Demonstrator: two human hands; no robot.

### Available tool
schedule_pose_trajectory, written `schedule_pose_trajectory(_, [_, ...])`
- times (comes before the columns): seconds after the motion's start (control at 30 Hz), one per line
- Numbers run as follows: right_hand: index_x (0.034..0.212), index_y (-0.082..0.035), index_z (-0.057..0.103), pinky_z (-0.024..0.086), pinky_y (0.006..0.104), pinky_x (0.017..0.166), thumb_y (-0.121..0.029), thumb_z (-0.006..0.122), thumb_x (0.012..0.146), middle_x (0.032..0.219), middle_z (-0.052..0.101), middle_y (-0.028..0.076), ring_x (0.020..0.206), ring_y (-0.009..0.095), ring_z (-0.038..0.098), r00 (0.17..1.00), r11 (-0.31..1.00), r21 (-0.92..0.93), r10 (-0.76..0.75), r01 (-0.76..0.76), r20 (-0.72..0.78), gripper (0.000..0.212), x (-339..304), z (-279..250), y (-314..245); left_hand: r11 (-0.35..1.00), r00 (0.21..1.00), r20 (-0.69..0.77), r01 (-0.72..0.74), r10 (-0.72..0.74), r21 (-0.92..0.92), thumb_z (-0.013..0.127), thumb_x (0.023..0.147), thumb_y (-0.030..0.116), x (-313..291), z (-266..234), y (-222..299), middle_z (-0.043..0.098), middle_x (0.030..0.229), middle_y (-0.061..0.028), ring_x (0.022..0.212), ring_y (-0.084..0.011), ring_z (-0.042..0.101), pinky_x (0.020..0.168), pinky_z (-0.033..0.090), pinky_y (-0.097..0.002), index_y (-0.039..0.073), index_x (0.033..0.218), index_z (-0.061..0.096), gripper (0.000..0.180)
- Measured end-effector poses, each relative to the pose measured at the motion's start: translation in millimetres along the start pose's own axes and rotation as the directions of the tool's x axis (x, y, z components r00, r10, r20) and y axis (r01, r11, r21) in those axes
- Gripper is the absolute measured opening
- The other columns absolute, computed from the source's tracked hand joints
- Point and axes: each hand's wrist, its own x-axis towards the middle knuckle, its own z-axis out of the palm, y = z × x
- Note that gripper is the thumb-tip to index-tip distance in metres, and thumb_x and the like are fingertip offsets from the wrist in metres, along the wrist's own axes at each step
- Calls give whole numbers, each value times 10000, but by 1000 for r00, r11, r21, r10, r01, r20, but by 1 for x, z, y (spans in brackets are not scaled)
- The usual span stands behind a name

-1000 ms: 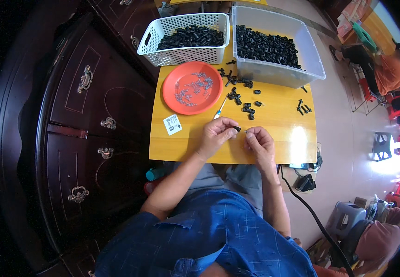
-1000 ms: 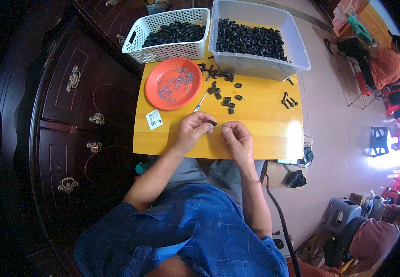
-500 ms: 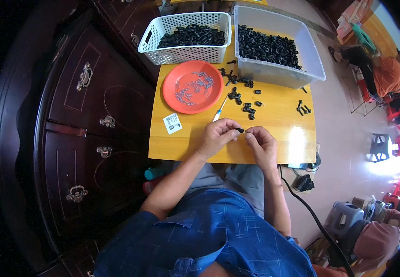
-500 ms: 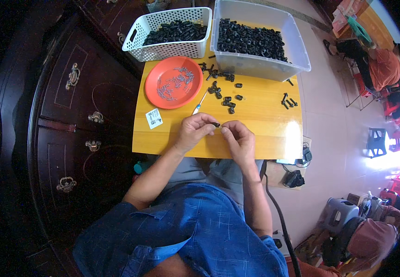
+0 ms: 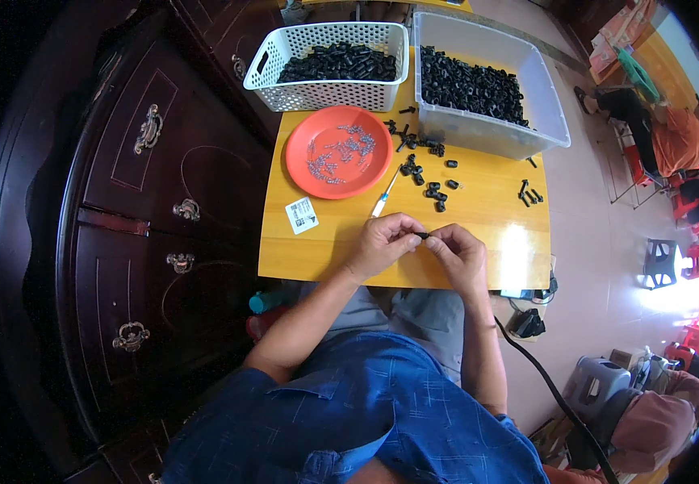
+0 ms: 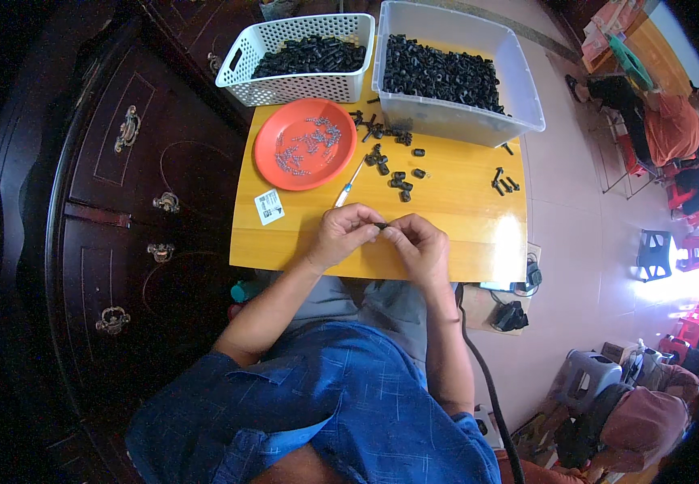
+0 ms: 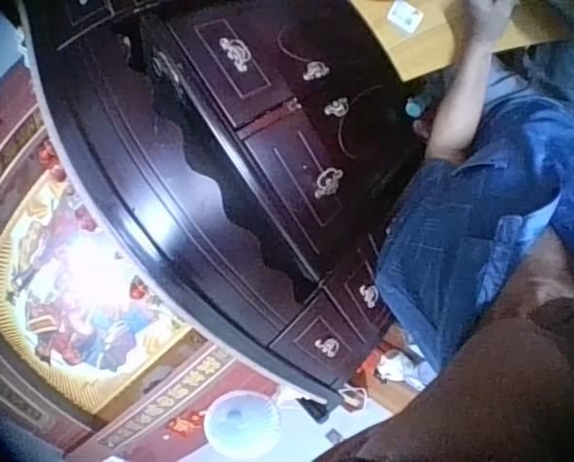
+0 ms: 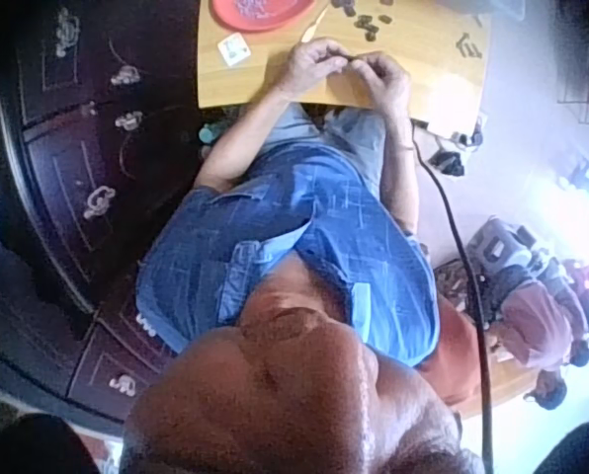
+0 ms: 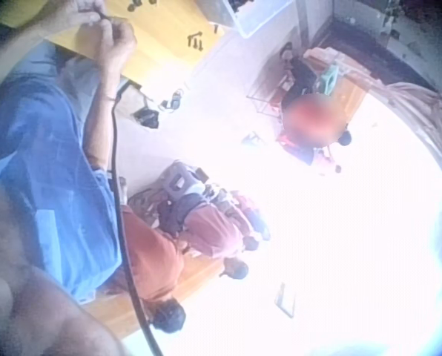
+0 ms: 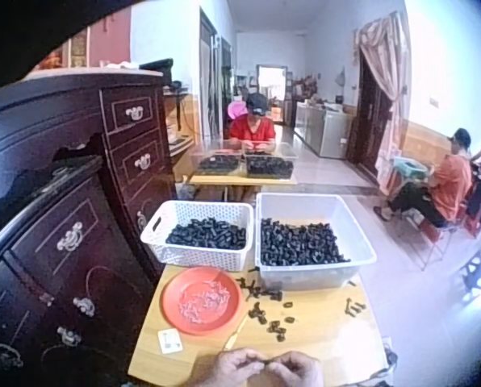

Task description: The person assembles small components by picking up springs from a plate and inserting them into plastic parts by hand.

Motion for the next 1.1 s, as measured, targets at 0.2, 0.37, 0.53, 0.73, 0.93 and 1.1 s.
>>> schedule_pose_trajectory(0.2, [851, -18, 654, 424, 202, 613, -97, 733, 907, 740, 611, -49, 672, 33, 513, 967, 950, 275, 76, -145, 245, 125, 12, -11, 2, 992, 998, 59, 26, -19, -124, 637, 929, -12, -2, -3, 2, 678, 942, -8, 830, -62, 637, 743, 529, -217, 3, 1073, 659, 146])
schedule_pose_trajectory(0.37, [870, -36, 639, 420, 193, 645, -150, 775, 881, 756, 615, -42, 705, 25, 524, 923, 974, -38, 222, -221, 315, 178, 17, -15, -14, 997, 998, 54, -7, 11, -76, 638, 937, 0, 0, -3, 2, 673, 967, -6, 860, -70, 644, 767, 534, -227, 11, 1084, 649, 147])
schedule_pose_trajectory(0.53, [927, -9, 641, 458, 237, 665, -116, 756, 857, 824, 635, 32, 730, 92, 572, 992, 998, -3, -61, 61, 112, 172, 2, -8, -61, 984, 998, 47, 46, -39, -170, 625, 945, 4, 0, -3, 7, 672, 978, -16, 866, -81, 649, 776, 535, -231, 16, 1082, 632, 139])
schedule_pose_trajectory(0.73, [1287, 40, 513, 508, 364, 890, -123, 593, 905, 1192, 613, 203, 1058, 272, 611, 775, 763, 194, -631, 617, 16, 424, -50, -53, -173, 980, 1000, -20, -5, 1, -200, 645, 937, 27, 1, 1, 10, 645, 887, -8, 763, -59, 619, 695, 528, -219, 9, 1049, 615, 117])
schedule_pose_trajectory(0.93, [1314, 20, 511, 449, 411, 951, -111, 593, 898, 1272, 550, 211, 1147, 313, 533, 342, 399, 166, -893, 902, 292, 443, -55, -87, -242, 978, 1000, 2, -22, 23, -209, 647, 934, 19, 3, 4, 8, 627, 880, -2, 762, -59, 608, 691, 526, -223, 18, 1042, 610, 113])
schedule_pose_trajectory(1.1, [1336, 2, 510, 401, 449, 1002, -101, 594, 893, 1339, 497, 217, 1222, 346, 467, 274, 328, 131, -909, 936, 315, 462, -56, -76, -249, 982, 1000, -9, -31, 30, -189, 646, 933, 12, 2, 5, 9, 617, 868, 1, 749, -60, 600, 688, 522, -223, 16, 1032, 605, 108])
